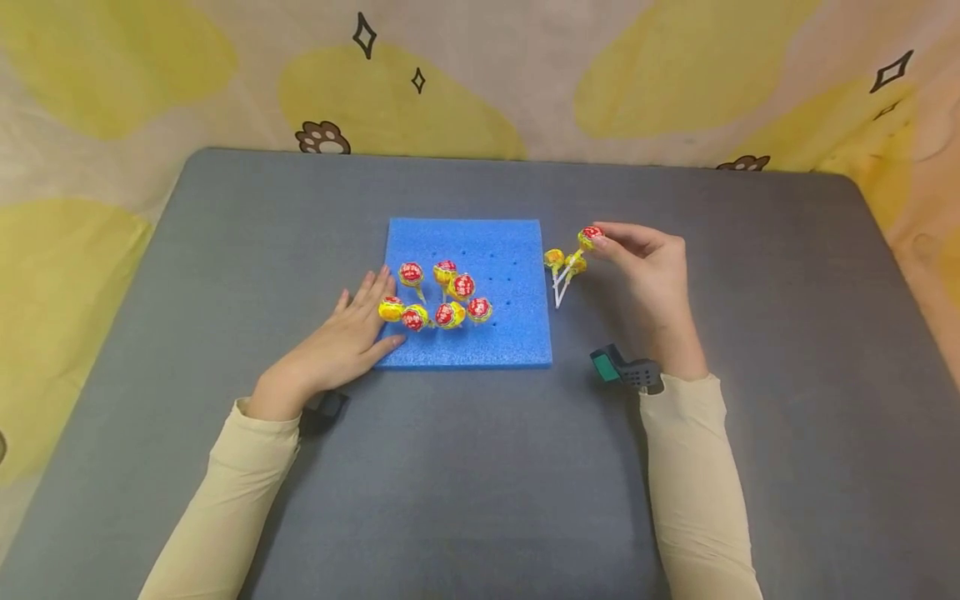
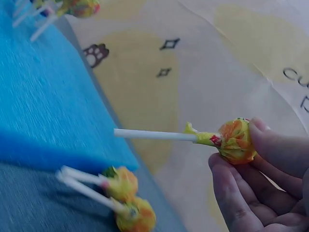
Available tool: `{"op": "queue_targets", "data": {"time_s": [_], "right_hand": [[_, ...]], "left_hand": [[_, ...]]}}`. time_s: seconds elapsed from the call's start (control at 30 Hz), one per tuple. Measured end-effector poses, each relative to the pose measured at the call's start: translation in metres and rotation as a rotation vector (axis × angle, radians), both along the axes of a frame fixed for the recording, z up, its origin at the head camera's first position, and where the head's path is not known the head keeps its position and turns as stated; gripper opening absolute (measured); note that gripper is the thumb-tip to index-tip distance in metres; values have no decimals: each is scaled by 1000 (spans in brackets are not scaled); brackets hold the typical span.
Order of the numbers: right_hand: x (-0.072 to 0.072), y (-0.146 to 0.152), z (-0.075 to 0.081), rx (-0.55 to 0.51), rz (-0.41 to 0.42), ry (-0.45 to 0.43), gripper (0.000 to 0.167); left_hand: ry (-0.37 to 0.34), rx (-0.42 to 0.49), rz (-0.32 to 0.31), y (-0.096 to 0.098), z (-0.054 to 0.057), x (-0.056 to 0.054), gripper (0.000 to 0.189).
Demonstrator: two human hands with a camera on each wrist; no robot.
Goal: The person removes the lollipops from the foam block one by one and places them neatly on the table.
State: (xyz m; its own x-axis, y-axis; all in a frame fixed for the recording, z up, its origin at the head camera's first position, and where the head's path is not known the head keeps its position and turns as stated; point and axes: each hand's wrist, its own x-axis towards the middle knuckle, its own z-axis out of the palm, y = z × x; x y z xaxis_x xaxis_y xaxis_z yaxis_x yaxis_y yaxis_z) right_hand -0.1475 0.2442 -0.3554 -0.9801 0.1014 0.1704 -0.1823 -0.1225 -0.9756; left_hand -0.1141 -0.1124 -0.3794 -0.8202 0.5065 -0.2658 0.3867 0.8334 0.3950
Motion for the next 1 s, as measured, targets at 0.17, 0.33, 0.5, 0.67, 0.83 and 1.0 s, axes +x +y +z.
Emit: {"op": "queue_targets", "data": {"time_s": [0.17,0.33,0.5,0.67,0.83,1.0], "right_hand": [[-2,15,-7,-62,16,-24,16],[-6,28,-19,-89,35,-71,15],[-8,37,-30,-120,64,-158,14],[-10,40,-39,-93,73,-221,13],[-11,41,-43,-57,80,-234,15],[-12,41,-46,52,75,-202,22]], "left_hand": [[2,1,-1,0,-1,0,79],[3,-2,-1,0,-1,0,79],[2,-5,-2,0,-1,0,79],[1,-4,1,0,-1,0,79],[-2,-1,3,0,-1,0,79],[-2,-3,4,0,-2,-1,79]]}}
